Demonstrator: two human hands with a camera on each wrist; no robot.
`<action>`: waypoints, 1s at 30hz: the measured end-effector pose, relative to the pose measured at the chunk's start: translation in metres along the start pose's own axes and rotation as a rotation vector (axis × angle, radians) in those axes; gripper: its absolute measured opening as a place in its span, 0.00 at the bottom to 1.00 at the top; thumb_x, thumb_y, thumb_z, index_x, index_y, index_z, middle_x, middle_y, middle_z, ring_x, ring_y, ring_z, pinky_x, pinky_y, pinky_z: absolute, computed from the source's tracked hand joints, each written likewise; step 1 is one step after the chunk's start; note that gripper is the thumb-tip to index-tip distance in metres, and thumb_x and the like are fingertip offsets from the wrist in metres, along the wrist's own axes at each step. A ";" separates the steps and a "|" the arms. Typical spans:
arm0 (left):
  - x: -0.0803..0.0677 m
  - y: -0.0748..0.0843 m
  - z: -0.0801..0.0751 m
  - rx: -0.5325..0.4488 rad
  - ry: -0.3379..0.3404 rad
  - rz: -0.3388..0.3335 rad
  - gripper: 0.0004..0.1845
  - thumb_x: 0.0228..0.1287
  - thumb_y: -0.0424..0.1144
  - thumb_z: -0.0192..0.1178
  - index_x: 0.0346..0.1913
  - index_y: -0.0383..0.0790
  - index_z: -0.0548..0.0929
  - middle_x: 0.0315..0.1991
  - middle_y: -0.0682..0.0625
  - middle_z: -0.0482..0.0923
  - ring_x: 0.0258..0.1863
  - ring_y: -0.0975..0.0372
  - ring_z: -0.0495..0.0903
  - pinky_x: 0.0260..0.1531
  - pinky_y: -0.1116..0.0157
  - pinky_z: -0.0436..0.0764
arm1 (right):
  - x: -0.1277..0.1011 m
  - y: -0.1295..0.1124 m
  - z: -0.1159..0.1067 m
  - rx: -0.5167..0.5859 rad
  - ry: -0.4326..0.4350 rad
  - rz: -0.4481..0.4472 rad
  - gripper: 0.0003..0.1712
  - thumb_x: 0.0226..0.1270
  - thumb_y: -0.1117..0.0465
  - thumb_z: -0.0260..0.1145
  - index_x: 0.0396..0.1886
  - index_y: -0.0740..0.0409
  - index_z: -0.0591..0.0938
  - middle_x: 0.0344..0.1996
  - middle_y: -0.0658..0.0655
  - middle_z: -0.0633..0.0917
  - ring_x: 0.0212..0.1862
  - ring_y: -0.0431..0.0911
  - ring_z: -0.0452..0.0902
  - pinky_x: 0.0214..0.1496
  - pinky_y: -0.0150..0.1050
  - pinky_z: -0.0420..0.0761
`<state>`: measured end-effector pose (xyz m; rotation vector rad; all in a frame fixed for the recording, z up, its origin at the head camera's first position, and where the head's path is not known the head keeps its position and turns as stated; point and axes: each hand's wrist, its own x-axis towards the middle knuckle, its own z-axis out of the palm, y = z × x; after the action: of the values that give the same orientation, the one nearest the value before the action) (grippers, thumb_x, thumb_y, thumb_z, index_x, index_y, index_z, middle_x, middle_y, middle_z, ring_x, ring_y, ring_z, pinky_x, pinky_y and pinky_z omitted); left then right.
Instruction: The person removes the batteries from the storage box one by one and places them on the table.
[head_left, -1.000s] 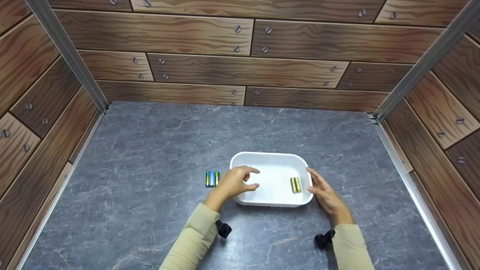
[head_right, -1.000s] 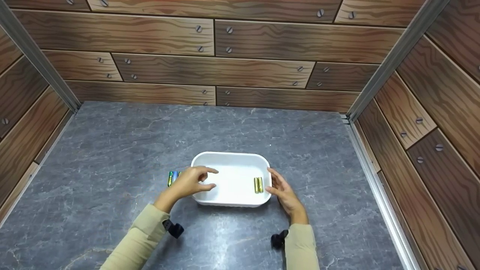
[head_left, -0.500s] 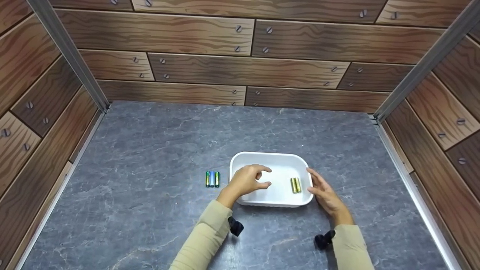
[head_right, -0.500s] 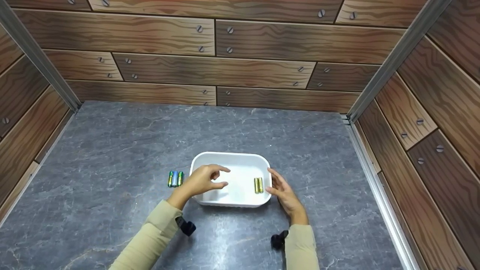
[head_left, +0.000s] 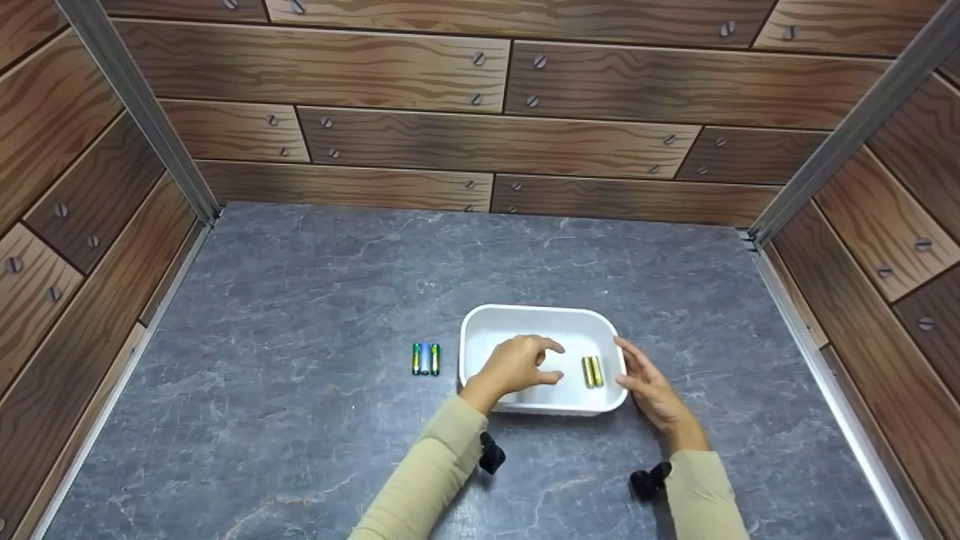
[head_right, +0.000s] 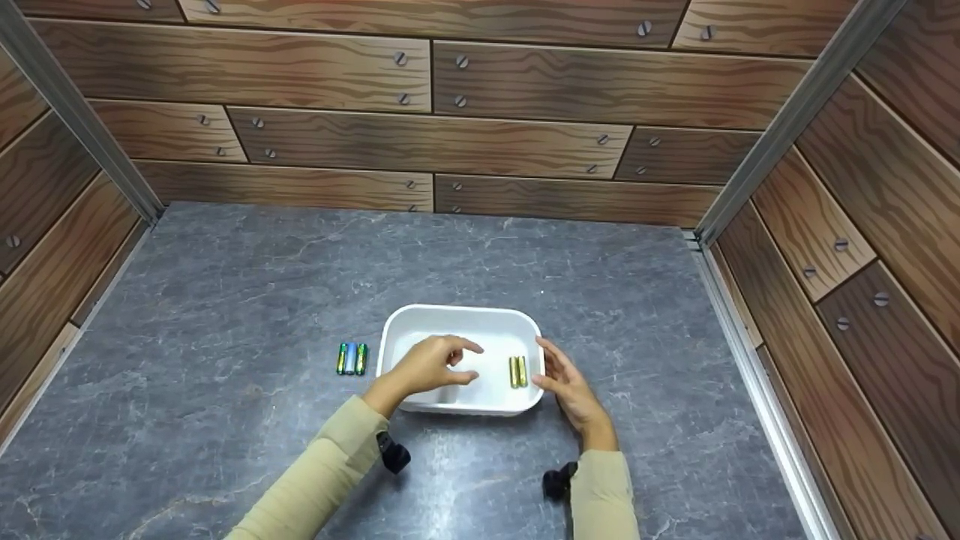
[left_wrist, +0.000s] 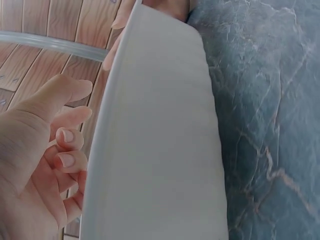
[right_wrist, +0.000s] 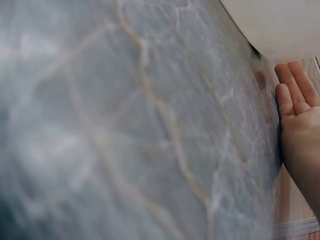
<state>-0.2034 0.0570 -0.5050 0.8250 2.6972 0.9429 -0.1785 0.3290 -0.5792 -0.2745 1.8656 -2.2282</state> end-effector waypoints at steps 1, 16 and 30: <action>0.002 0.001 0.002 0.005 -0.003 -0.001 0.21 0.57 0.48 0.67 0.54 0.49 0.83 0.23 0.58 0.68 0.21 0.70 0.61 0.25 0.74 0.60 | 0.000 0.000 0.000 0.003 0.006 -0.001 0.35 0.65 0.75 0.55 0.70 0.49 0.65 0.60 0.38 0.77 0.62 0.29 0.71 0.61 0.22 0.69; 0.021 0.006 0.030 0.020 0.006 -0.066 0.21 0.54 0.48 0.69 0.52 0.49 0.84 0.19 0.59 0.65 0.19 0.70 0.60 0.21 0.75 0.59 | 0.000 0.000 -0.001 0.007 0.022 0.006 0.35 0.64 0.76 0.55 0.71 0.55 0.62 0.61 0.38 0.76 0.63 0.29 0.70 0.62 0.22 0.68; 0.037 0.020 0.058 0.135 0.029 -0.200 0.30 0.46 0.52 0.74 0.56 0.52 0.81 0.48 0.53 0.86 0.46 0.61 0.84 0.43 0.66 0.81 | 0.001 0.002 -0.002 -0.006 0.006 0.003 0.36 0.65 0.75 0.55 0.72 0.57 0.60 0.60 0.38 0.76 0.62 0.30 0.71 0.61 0.23 0.68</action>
<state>-0.2061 0.1205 -0.5370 0.5538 2.8281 0.7417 -0.1795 0.3302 -0.5815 -0.2656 1.8755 -2.2241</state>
